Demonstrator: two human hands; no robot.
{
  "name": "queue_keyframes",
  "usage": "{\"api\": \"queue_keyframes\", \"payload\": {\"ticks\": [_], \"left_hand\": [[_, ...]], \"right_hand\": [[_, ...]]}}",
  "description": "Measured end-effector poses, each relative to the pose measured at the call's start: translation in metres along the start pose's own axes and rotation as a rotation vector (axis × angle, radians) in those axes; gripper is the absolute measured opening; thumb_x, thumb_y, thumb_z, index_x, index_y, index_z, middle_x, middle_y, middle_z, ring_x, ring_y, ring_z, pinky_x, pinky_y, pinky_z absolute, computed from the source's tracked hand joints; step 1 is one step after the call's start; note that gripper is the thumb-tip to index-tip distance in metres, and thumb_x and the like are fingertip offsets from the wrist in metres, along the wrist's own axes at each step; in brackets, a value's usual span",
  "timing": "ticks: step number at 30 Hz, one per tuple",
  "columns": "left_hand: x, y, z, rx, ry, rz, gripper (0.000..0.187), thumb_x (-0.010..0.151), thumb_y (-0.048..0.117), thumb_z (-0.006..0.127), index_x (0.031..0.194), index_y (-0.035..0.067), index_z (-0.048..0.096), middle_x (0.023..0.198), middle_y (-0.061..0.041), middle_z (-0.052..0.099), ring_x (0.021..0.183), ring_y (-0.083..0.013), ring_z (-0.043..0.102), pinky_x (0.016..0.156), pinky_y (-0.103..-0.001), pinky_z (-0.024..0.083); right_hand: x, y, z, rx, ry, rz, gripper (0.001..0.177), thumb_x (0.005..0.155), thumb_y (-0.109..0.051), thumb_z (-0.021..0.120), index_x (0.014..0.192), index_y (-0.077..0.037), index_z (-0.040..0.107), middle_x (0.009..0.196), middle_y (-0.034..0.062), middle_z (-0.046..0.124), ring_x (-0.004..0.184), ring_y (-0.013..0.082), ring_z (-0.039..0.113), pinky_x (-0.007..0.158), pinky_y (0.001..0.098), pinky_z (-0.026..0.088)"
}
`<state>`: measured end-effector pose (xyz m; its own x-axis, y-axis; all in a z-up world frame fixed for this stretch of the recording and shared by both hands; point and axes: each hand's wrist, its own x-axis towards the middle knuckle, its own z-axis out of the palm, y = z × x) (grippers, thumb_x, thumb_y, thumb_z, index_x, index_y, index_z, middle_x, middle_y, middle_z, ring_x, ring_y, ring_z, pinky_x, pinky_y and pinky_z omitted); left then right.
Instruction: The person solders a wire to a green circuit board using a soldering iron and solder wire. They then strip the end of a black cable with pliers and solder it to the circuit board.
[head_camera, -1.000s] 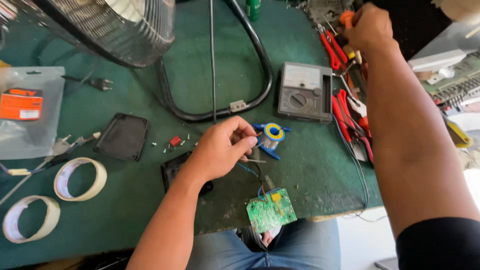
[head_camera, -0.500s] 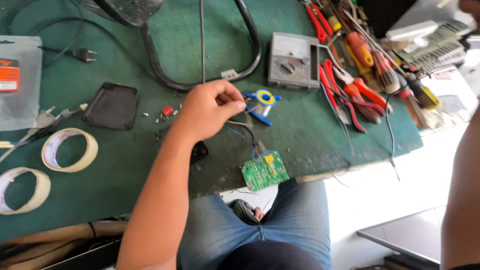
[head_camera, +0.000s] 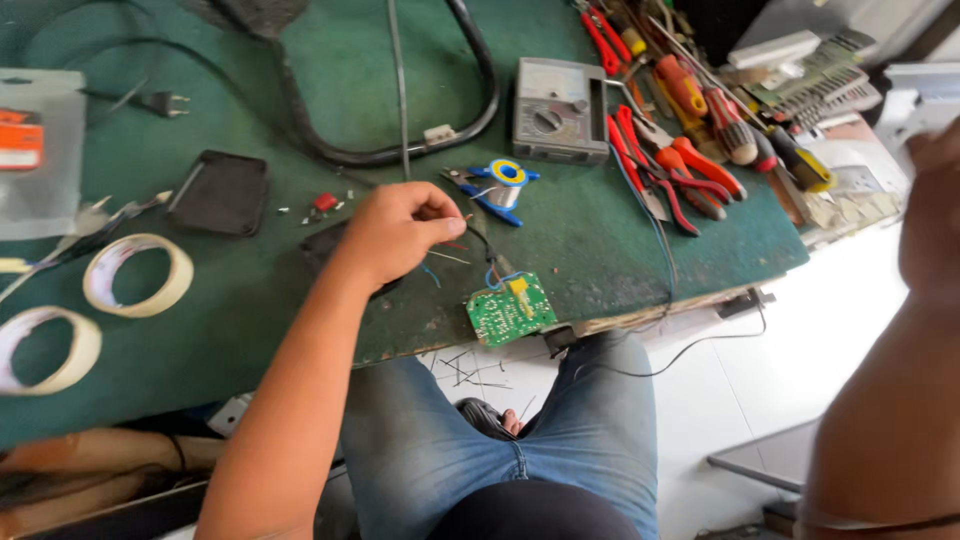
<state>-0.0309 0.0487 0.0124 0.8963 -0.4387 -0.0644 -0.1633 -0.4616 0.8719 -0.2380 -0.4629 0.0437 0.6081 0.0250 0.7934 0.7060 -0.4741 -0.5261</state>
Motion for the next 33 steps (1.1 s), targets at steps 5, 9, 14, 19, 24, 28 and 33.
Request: {"api": "queue_keyframes", "payload": {"ticks": [5,9,14,19,24,28,33], "left_hand": [[-0.007,-0.008,0.009,0.057,0.071,0.049,0.014,0.081,0.03,0.082,0.092,0.023,0.083,0.074,0.004,0.075,0.074,-0.0146,0.074,0.072,-0.031,0.057],[-0.004,-0.017,0.018,0.033,0.203,0.265,0.01,0.086,0.022,0.079,0.093,0.015,0.081,0.072,0.001,0.073,0.063,-0.0156,0.068,0.065,-0.032,0.057],[0.004,-0.028,0.025,0.068,0.321,0.449,0.001,0.091,0.02,0.079,0.091,0.019,0.079,0.07,0.005,0.068,0.062,-0.0144,0.066,0.062,-0.029,0.057],[0.004,-0.029,0.027,0.14,0.391,0.562,0.006,0.09,0.019,0.079,0.089,0.018,0.073,0.07,-0.001,0.06,0.07,-0.0241,0.068,0.065,-0.036,0.059],[0.005,-0.029,0.028,0.144,0.385,0.534,0.005,0.092,0.022,0.076,0.09,0.018,0.073,0.069,-0.002,0.058,0.071,-0.0261,0.068,0.066,-0.038,0.058],[0.002,-0.027,0.03,0.172,0.376,0.497,0.008,0.094,0.024,0.072,0.089,0.018,0.071,0.07,-0.002,0.058,0.072,-0.0275,0.069,0.067,-0.041,0.058],[0.0,-0.021,0.032,0.21,0.379,0.445,0.008,0.094,0.027,0.071,0.089,0.02,0.071,0.069,0.001,0.059,0.073,-0.0262,0.07,0.068,-0.042,0.057]], "right_hand": [[-0.025,-0.016,0.146,0.094,0.471,-0.042,0.066,0.104,-0.067,0.061,0.118,-0.004,0.047,0.072,0.0072,0.044,0.072,0.0243,0.057,0.071,0.0376,0.048],[-0.029,-0.015,0.229,0.199,0.487,0.052,0.054,0.108,-0.041,0.054,0.11,0.013,0.054,0.071,0.0269,0.06,0.061,0.0303,0.067,0.059,0.0387,0.055],[0.004,-0.004,0.271,0.379,0.394,0.124,0.039,0.105,-0.026,0.062,0.116,0.011,0.058,0.088,0.0366,0.069,0.077,0.0404,0.079,0.069,0.0397,0.064],[0.056,-0.007,0.278,0.084,0.033,-0.018,0.032,0.089,0.009,0.087,0.11,0.009,0.063,0.112,0.0265,0.061,0.097,0.04,0.079,0.08,0.0425,0.062],[0.051,-0.018,0.28,-0.008,0.054,-0.027,0.028,0.097,-0.015,0.077,0.11,0.009,0.074,0.097,0.0243,0.072,0.073,0.0297,0.074,0.068,0.038,0.057],[0.02,-0.028,0.295,0.094,0.222,0.165,0.04,0.102,-0.023,0.065,0.119,0.013,0.06,0.082,0.0233,0.073,0.064,0.0164,0.064,0.061,0.0274,0.05],[-0.02,-0.025,0.291,0.143,0.295,0.17,0.031,0.095,-0.014,0.068,0.107,0.014,0.062,0.077,0.0223,0.071,0.061,0.0259,0.073,0.058,0.0335,0.057]]}}
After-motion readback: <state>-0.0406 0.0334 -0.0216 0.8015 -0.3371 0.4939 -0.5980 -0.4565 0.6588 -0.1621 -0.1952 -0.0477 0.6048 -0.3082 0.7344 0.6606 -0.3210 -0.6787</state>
